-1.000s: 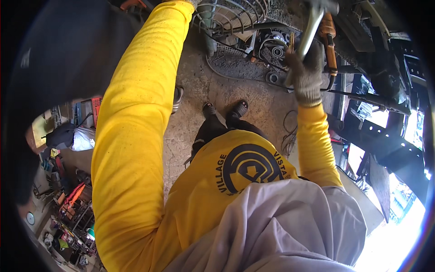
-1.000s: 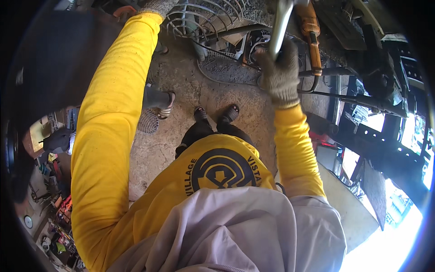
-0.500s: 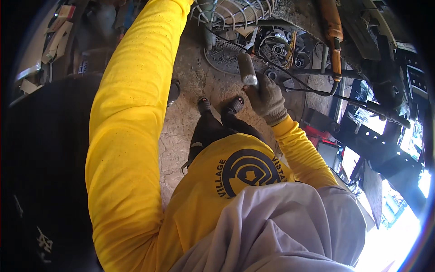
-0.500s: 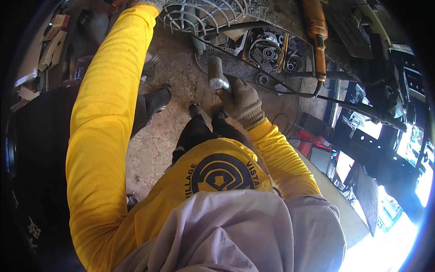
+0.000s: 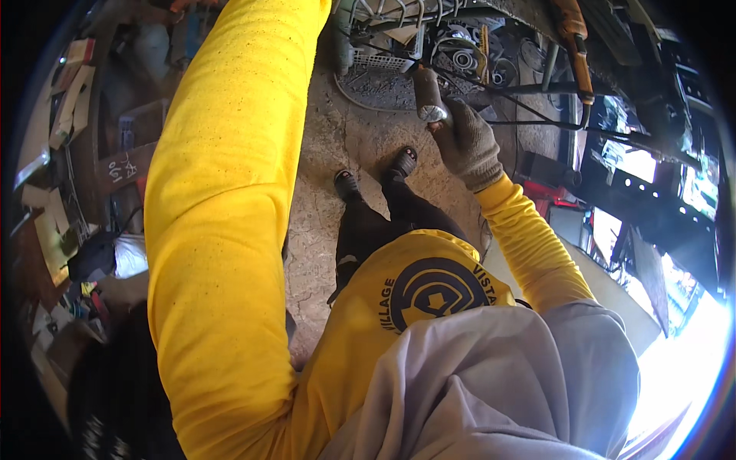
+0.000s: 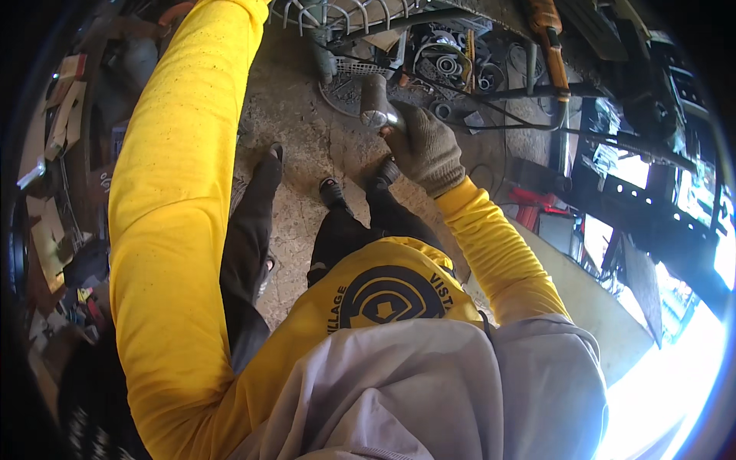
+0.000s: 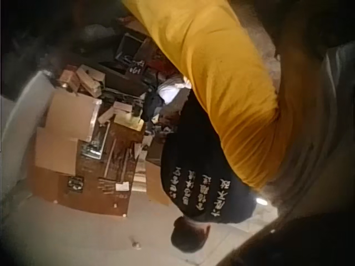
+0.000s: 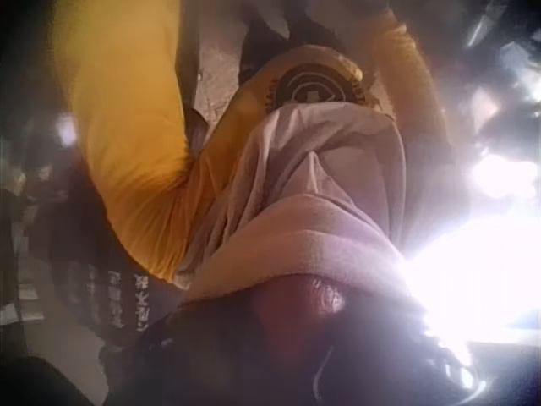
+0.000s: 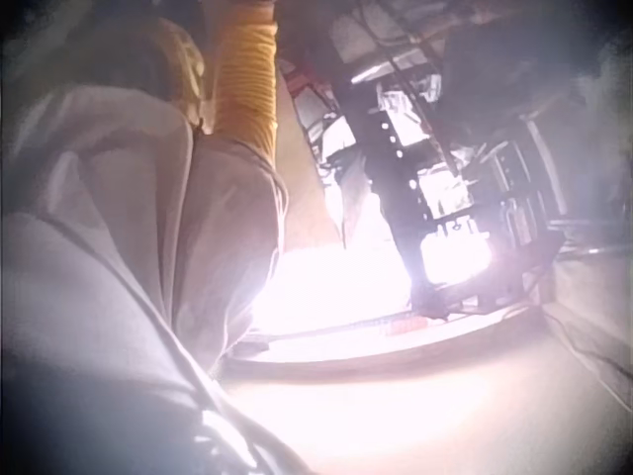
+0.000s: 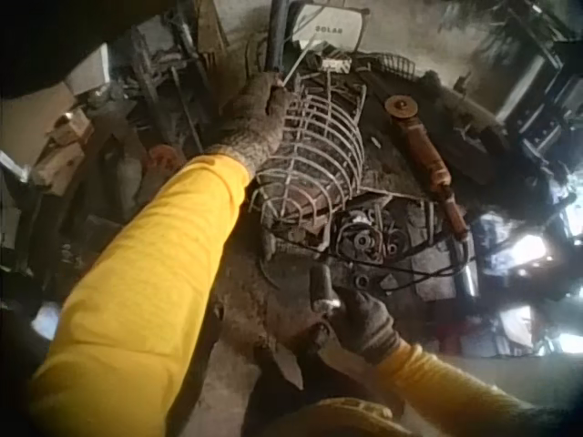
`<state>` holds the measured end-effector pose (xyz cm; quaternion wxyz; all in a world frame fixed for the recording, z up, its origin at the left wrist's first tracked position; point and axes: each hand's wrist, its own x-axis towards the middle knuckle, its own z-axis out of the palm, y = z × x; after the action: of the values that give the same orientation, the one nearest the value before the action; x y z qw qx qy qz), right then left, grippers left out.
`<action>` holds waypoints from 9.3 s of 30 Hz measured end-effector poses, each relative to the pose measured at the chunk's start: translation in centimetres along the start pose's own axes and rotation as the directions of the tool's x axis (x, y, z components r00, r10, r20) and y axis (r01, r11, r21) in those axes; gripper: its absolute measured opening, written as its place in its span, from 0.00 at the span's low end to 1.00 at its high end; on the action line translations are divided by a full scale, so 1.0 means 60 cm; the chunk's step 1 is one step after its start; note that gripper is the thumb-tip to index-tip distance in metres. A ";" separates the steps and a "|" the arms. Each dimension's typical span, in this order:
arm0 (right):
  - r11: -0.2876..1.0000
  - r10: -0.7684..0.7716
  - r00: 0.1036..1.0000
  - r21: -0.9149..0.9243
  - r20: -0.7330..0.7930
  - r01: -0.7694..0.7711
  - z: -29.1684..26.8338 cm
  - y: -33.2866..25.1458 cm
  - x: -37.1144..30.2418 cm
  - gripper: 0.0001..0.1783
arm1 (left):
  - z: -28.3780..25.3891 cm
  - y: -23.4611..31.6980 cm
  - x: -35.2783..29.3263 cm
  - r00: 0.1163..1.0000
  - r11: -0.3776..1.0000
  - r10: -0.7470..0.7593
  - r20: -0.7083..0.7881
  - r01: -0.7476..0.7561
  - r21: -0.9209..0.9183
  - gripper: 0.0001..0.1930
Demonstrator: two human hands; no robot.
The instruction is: The person welds sections of a spherical metal frame using a welding torch and a filler rod, then hammers a joint on a metal post.
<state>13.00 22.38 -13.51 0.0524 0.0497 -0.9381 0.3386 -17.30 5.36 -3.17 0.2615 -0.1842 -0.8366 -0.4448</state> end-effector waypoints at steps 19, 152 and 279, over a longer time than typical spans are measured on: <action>0.890 -0.390 0.916 -0.295 -0.098 0.348 -0.043 -0.088 0.109 0.24 | -0.011 0.027 -0.005 0.991 0.988 -0.087 0.102 0.073 0.133 0.19; 0.551 0.825 0.407 -0.401 0.391 -0.732 0.080 0.029 -0.342 0.24 | -0.361 -0.169 -0.863 0.398 0.648 -0.743 0.539 0.631 0.427 0.22; 0.953 -0.164 0.985 -0.269 -0.059 0.142 -0.005 -0.047 0.098 0.23 | 0.001 -0.012 0.014 0.968 0.987 0.111 0.226 -0.134 0.089 0.17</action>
<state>7.56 20.05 -10.73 0.1225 0.1012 -0.9652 0.2077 -18.37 5.07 -3.16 0.2035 -0.2697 -0.8693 -0.3607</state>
